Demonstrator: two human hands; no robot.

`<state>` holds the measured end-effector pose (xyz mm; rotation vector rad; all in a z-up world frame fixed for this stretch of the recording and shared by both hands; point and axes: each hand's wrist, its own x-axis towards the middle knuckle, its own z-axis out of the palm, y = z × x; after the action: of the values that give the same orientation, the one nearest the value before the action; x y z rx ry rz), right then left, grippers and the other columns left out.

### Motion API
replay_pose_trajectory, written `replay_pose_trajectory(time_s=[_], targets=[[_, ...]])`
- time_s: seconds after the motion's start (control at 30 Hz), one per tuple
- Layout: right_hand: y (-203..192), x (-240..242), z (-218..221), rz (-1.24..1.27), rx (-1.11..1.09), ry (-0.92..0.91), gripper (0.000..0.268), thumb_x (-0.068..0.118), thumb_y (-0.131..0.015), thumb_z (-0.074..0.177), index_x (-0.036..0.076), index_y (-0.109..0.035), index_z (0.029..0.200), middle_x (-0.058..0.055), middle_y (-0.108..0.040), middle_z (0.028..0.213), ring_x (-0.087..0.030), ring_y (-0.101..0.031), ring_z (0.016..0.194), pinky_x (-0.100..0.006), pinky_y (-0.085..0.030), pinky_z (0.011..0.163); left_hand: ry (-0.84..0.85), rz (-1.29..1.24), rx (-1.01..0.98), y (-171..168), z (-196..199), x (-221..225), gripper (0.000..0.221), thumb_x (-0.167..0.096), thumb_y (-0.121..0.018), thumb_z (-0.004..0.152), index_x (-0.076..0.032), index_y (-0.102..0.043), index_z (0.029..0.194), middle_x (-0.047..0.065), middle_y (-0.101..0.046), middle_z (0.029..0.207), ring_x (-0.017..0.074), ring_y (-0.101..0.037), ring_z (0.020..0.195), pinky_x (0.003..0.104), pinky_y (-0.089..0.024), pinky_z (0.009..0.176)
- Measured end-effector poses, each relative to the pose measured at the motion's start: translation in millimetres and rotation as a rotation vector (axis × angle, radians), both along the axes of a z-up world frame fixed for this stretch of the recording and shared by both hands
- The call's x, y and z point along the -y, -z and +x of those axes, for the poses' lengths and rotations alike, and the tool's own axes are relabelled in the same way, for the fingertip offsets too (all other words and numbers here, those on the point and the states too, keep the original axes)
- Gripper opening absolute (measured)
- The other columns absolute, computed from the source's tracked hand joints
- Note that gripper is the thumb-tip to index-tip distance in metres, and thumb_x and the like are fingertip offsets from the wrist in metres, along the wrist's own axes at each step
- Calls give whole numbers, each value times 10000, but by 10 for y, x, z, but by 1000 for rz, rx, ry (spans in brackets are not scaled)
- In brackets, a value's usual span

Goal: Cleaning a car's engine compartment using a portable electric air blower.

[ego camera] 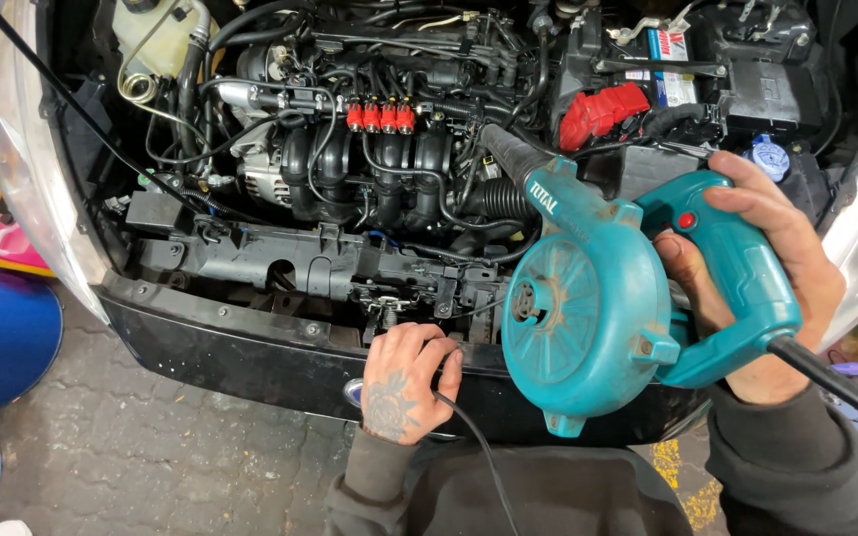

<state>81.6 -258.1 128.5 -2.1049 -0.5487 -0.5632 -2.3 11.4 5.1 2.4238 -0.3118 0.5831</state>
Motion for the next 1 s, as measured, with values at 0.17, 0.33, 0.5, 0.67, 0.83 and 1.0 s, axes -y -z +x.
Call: replay_pose_trajectory(time_s=[0.17,0.33,0.5,0.67,0.83,1.0], targets=[[47,31,15,-15,4,12,463,-123,-791,916,-112,-514,1287,-379,-520,1533,-485,-563,1405,-539,-475,1237,-1,-5,-7,-6,0,5,92,-152,-700,849,-125,-693,936,1,-652,1031,224,-600,950,366,-446,834],[72,69,19,-11,2,7,485,-149,-787,907,-100,-504,1298,-375,-512,1542,-479,-566,1403,-545,-499,1226,-9,-2,-17,-5,-1,11,88,-158,-700,856,-122,-694,936,-2,-651,1028,220,-601,958,364,-444,837],[40,31,-34,13,-50,45,453,-134,-769,917,-138,-519,1295,-374,-513,1524,-473,-540,1410,-538,-467,1224,-5,3,-9,19,2,6,105,-155,-707,849,-122,-696,948,4,-657,1039,219,-597,947,361,-446,832],[95,54,-51,14,-62,75,453,-154,-772,909,-143,-522,1287,-359,-528,1509,-456,-550,1387,-519,-481,1190,-4,-2,-6,3,5,6,103,-158,-707,856,-123,-695,952,0,-657,1035,214,-597,952,355,-446,832],[117,93,-58,21,-66,75,455,-154,-770,914,-143,-516,1292,-354,-514,1516,-449,-541,1389,-524,-480,1203,-1,5,-1,6,9,4,103,-152,-707,852,-122,-693,949,2,-657,1036,216,-592,942,357,-444,823],[125,105,-55,27,-51,72,450,-156,-760,918,-147,-515,1295,-358,-515,1517,-452,-538,1391,-526,-472,1209,1,9,4,10,12,2,103,-154,-708,853,-123,-693,950,1,-656,1033,213,-589,934,355,-442,816]])
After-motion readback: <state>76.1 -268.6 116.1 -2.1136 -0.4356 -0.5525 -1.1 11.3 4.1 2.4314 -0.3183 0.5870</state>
